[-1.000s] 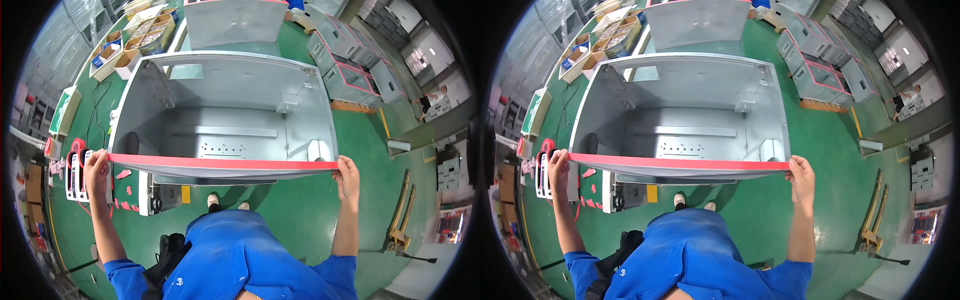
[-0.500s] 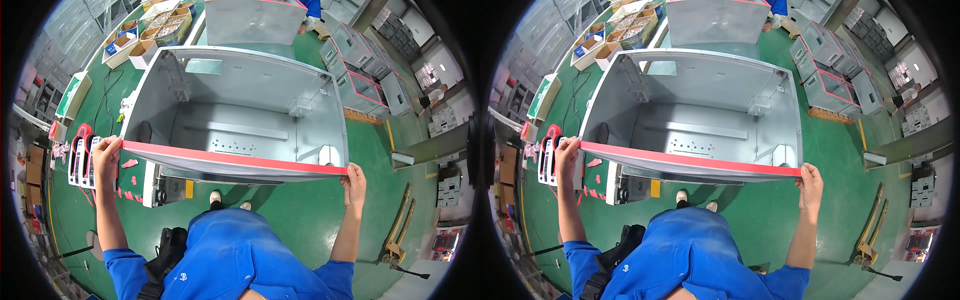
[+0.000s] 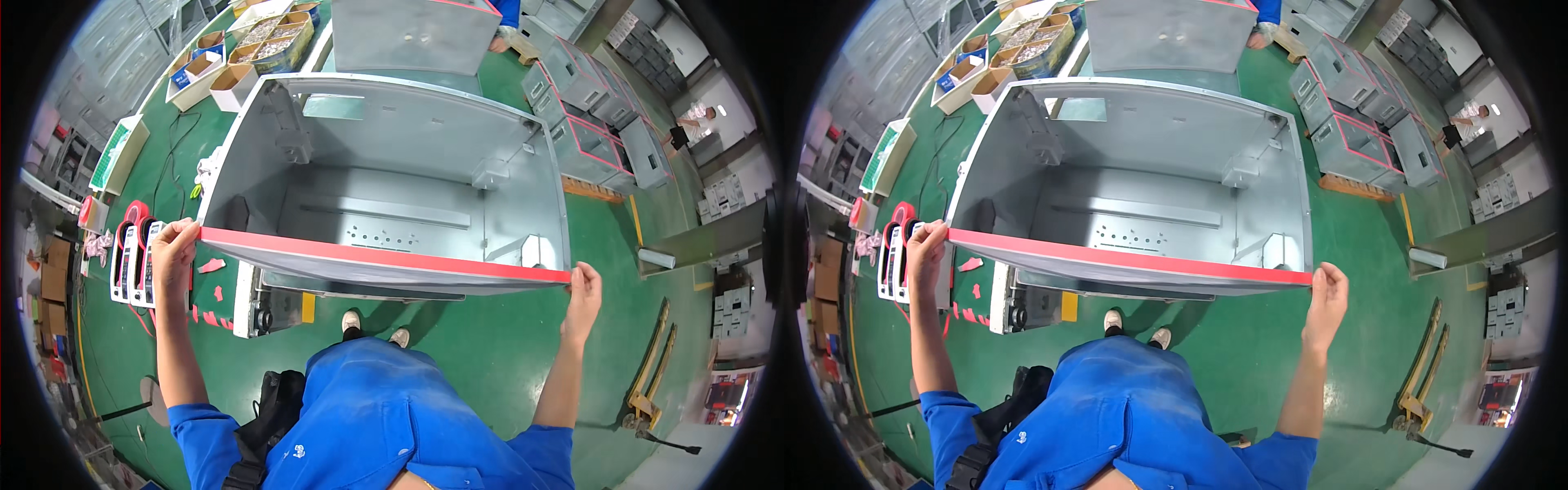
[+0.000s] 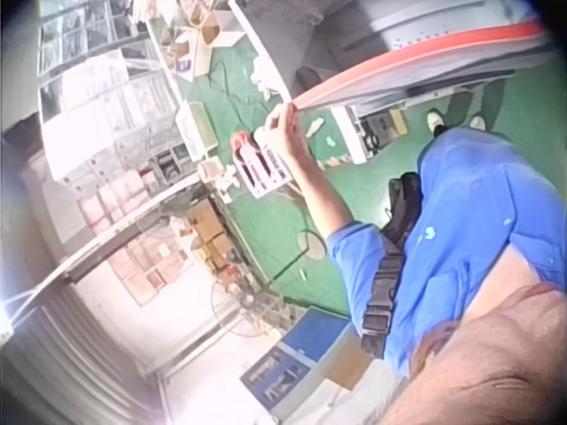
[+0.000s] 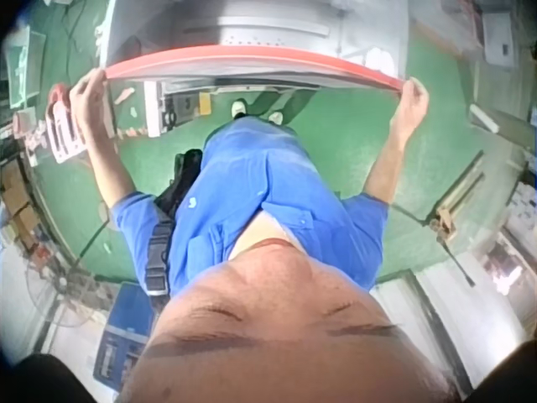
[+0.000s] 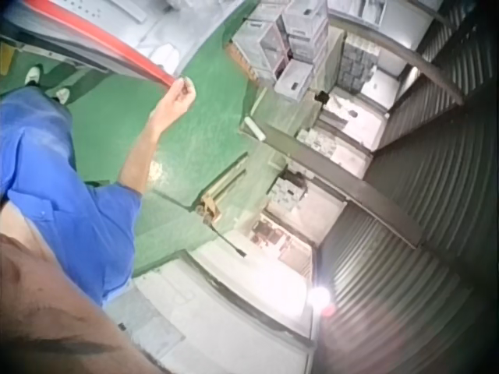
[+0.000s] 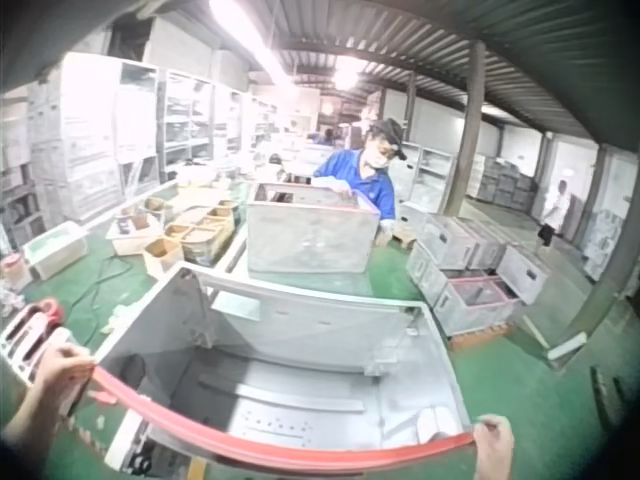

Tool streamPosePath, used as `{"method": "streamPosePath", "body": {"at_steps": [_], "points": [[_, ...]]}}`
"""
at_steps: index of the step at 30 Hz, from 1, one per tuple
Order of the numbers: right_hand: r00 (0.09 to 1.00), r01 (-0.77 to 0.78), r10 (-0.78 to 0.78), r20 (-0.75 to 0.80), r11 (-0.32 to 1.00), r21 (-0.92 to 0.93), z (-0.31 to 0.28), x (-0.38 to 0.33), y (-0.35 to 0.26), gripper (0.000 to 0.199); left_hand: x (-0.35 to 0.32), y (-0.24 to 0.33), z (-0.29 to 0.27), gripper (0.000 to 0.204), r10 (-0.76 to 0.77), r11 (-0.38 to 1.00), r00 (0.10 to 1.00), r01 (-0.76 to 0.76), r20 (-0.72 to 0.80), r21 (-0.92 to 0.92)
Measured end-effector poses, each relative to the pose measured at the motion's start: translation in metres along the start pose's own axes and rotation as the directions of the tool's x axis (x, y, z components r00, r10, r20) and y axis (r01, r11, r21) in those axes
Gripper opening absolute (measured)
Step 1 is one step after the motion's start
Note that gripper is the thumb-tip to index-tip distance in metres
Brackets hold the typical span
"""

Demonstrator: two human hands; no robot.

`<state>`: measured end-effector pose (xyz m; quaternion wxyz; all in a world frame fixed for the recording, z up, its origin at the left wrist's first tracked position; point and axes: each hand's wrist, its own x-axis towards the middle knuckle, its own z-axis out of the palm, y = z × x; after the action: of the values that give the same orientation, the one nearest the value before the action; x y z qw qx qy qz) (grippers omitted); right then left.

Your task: Applying red tape to the upper rim and edges of a gray metal enclosure.

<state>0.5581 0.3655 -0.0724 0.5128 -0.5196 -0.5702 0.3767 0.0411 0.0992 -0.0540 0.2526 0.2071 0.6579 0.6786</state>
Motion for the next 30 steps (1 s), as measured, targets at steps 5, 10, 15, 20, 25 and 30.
{"method": "streamPosePath", "body": {"at_steps": [5, 10, 15, 20, 25, 30], "points": [[0.803, 0.578, -0.577, 0.152, 0.689, -0.437, 0.04, -0.032, -0.036, 0.034, -0.004, 0.004, 0.005, 0.009, -0.02, 0.999, 0.999, 0.021, -0.047, 0.026], [0.561, 0.826, -0.614, 0.555, 0.46, -0.326, 0.084, -0.063, -0.054, 0.045, -0.005, 0.007, 0.009, 0.011, -0.05, 0.999, 0.998, 0.05, -0.041, -0.005], [0.463, 0.886, -0.614, 0.639, 0.348, -0.307, 0.105, -0.075, -0.049, 0.046, -0.006, 0.01, 0.01, 0.01, -0.063, 0.997, 0.997, 0.061, -0.04, -0.037], [0.406, 0.913, -0.612, 0.679, 0.235, -0.334, 0.113, -0.079, -0.041, 0.046, -0.004, 0.006, 0.006, 0.012, -0.05, 0.998, 0.998, 0.049, -0.031, -0.045], [0.412, 0.909, -0.617, 0.671, 0.228, -0.349, 0.114, -0.082, -0.041, 0.045, -0.006, 0.011, 0.007, 0.013, -0.078, 0.997, 0.997, 0.078, -0.028, -0.021], [0.42, 0.905, -0.616, 0.667, 0.231, -0.356, 0.115, -0.083, -0.04, 0.045, -0.005, 0.009, 0.005, 0.013, -0.093, 0.996, 0.995, 0.094, -0.033, 0.005]]}}
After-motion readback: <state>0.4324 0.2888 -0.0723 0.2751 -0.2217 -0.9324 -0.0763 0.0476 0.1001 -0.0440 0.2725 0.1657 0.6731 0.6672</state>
